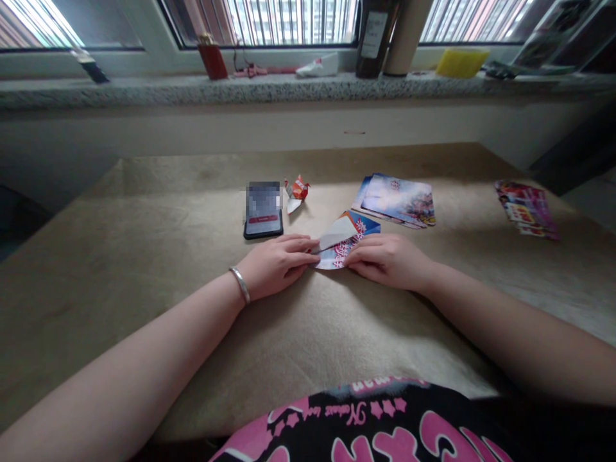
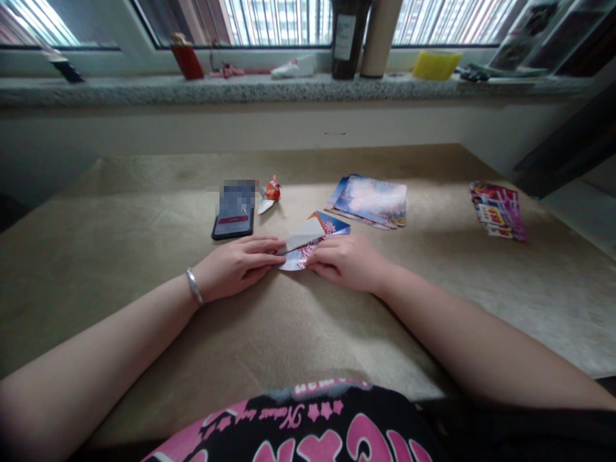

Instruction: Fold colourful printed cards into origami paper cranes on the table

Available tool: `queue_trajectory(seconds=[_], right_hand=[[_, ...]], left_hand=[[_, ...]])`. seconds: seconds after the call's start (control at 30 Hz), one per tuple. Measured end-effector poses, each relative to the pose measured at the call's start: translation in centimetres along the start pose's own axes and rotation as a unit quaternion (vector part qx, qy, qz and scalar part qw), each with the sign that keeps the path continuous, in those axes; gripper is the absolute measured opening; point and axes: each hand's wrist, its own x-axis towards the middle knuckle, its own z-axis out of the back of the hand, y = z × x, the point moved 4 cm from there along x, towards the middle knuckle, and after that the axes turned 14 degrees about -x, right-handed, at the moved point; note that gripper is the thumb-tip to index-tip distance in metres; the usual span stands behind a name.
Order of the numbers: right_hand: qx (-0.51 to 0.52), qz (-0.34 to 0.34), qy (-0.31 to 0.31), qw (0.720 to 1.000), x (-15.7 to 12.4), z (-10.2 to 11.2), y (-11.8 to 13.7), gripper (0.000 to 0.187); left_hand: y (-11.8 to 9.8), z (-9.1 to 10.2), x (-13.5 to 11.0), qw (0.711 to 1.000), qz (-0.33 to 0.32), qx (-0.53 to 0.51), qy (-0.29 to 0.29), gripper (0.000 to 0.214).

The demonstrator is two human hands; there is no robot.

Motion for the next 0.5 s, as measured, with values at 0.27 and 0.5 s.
queue_trajectory(seconds=[0.27,0.5], right_hand=[[0.093,-0.121,0.032,0.988,-0.1,-0.5,-0.8,0.016],[0.110,-0.245,0.080,0.960,-0.2,-1.1,-1.7,0.018]], left_hand=[[-0.5,0.0,0.2,1.000,0.008,0.007,0.018,0.031],[-0.4,-0.1,-0.1,1.000,0.003,0.011,0.019,0.032]])
